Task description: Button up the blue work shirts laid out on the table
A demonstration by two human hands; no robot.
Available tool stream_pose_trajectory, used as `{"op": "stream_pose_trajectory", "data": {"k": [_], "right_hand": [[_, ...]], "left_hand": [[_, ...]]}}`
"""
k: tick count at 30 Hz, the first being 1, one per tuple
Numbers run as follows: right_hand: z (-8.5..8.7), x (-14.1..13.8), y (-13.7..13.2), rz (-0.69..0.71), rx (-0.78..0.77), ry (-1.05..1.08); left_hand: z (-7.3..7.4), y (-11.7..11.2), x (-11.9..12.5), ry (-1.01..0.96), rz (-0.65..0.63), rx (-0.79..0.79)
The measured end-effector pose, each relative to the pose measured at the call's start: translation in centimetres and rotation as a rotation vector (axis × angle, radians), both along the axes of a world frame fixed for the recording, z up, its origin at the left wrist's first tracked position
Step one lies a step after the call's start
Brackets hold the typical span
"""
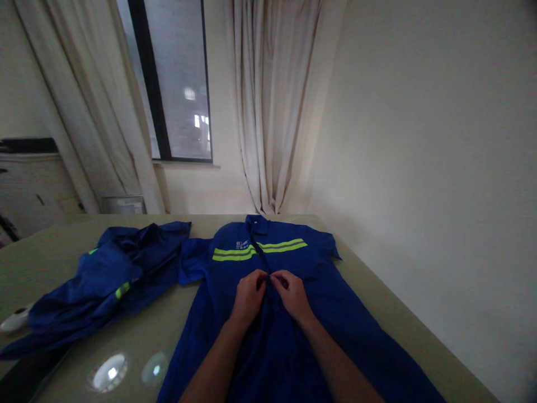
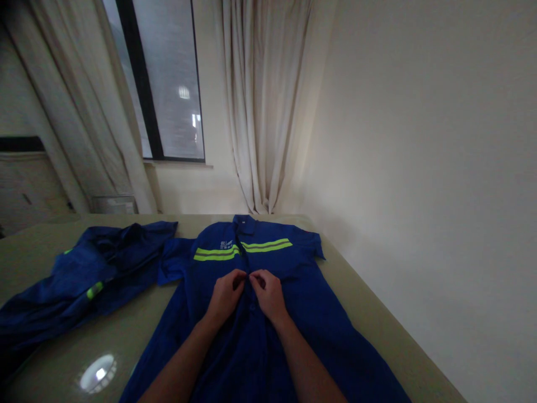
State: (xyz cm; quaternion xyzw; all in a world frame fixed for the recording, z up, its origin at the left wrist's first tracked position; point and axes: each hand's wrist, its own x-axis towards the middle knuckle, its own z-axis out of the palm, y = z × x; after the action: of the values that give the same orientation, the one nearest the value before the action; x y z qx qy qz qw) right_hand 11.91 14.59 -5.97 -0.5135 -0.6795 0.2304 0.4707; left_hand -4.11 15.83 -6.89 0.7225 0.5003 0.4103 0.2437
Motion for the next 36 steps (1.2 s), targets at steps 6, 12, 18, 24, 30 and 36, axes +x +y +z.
{"op": "stream_pose_trajectory", "data": {"k": [6, 12, 18, 24, 30, 36], "right_hand": [[-0.34, 0.06, 0.10, -0.029, -0.021, -0.025], [0.07, -0.14, -0.22, -0.065, 0.039, -0.161], [0.46, -0.30, -0.45, -0.097, 0.044, -0.208], [-0.03, -0.18, -0.14, -0.101, -0.008, -0.203], [-0.38, -0.07, 0.14, -0.108, -0.064, -0.188], [-0.36, -0.17, 0.14, -0.081, -0.077, -0.146]], "left_hand": [[0.44, -0.15, -0.12, -0.073, -0.021, 0.005], [0.82, -0.35, 0.17, -0.169, -0.001, -0.030], [0.49, -0.03, 0.15, -0.119, 0.018, -0.063], [0.49, -0.02, 0.04, -0.047, -0.010, -0.082], [0.16, -0.11, 0.44, 0.077, 0.017, -0.044], [0.31, -0.32, 0.52, 0.192, 0.032, -0.038]]}}
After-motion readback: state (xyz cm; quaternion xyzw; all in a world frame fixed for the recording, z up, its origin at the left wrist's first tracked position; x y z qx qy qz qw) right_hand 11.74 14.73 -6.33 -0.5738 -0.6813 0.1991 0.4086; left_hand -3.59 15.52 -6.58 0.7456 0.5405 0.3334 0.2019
